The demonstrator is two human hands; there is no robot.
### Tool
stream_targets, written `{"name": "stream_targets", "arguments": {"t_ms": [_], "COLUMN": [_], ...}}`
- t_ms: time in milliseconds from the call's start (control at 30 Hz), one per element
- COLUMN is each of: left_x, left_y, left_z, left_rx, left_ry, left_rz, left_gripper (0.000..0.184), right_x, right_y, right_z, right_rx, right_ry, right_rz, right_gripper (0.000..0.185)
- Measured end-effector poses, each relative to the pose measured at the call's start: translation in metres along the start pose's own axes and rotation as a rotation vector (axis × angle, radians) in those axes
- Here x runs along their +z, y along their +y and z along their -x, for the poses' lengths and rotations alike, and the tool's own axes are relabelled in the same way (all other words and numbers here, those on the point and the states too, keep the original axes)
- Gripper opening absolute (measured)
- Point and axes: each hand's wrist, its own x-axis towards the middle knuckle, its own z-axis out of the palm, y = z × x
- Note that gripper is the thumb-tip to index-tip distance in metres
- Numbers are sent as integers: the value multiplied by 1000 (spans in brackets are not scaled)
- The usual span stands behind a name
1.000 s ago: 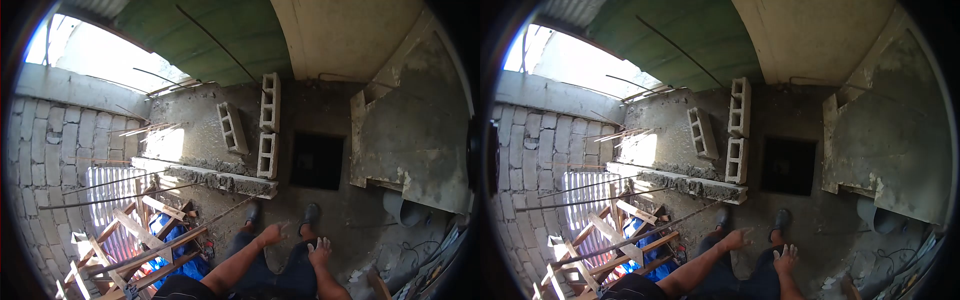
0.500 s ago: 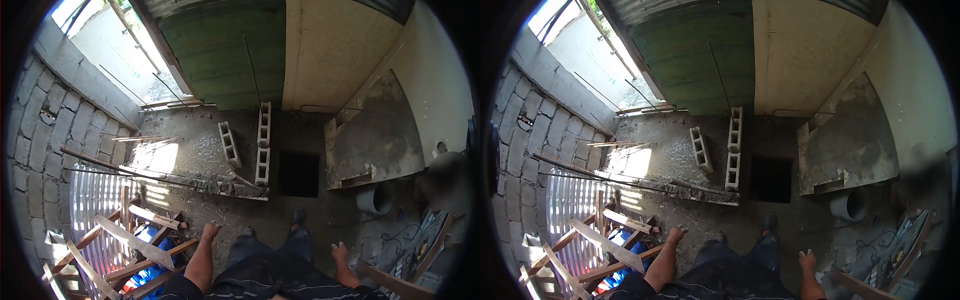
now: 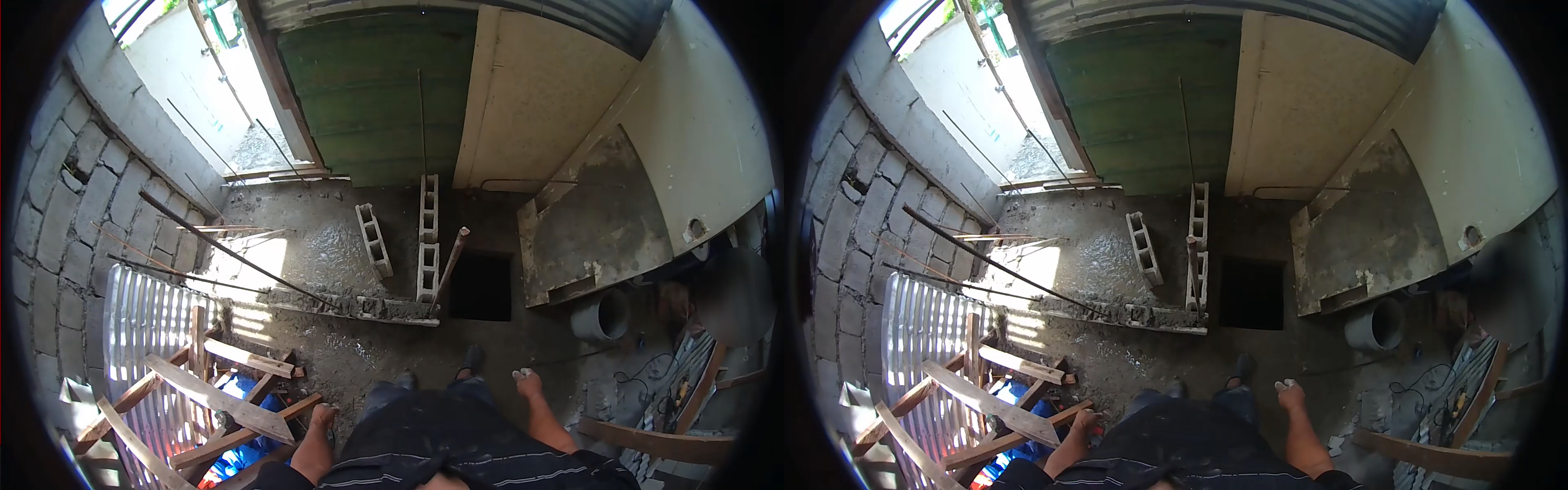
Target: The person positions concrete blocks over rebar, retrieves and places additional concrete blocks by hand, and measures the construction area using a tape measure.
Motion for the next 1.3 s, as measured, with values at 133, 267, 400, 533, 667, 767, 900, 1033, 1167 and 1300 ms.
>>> {"name": "stream_targets", "arguments": {"t_ms": [133, 267, 400, 533, 667, 767, 900, 1033, 1167, 1300], "left_x": [-47, -32, -72, -86, -47, -31, -15, -18, -79, -74], "left_y": [61, 25, 59, 75, 28, 23, 19, 28, 116, 110], "left_z": [14, -60, -72, -64, -88, -76, -75, -70, -8, -12], "left_rx": [-353, 15, 24, -158, 79, 44, 90, 102, -240, -217], "left_ry": [9, 109, 133, 110, 87, 52, -13, 10, 55, 77], "left_rz": [439, 288, 243, 523, 117, 207, 169, 134, 572, 550], "left_gripper": [40, 56, 59, 61, 63, 64, 64, 65, 62, 61], "right_x": [-7, 26, 59, 69, 58, 55, 70, 31, 21, 21], "right_y": [10, 68, 122, 138, 121, 124, 155, 94, 70, 60], "right_z": [10, 6, 21, 42, 64, 62, 34, 51, 56, 58], "right_rx": [25, -2, 133, 221, 360, 364, 188, 302, 313, 300], "right_ry": [12, 54, -33, -96, -150, -114, -12, -49, -78, -96], "right_rz": [-19, -26, -139, -153, -208, -253, -216, -287, -356, -345], "right_gripper": [50, 43, 31, 28, 47, 46, 30, 43, 39, 40]}}
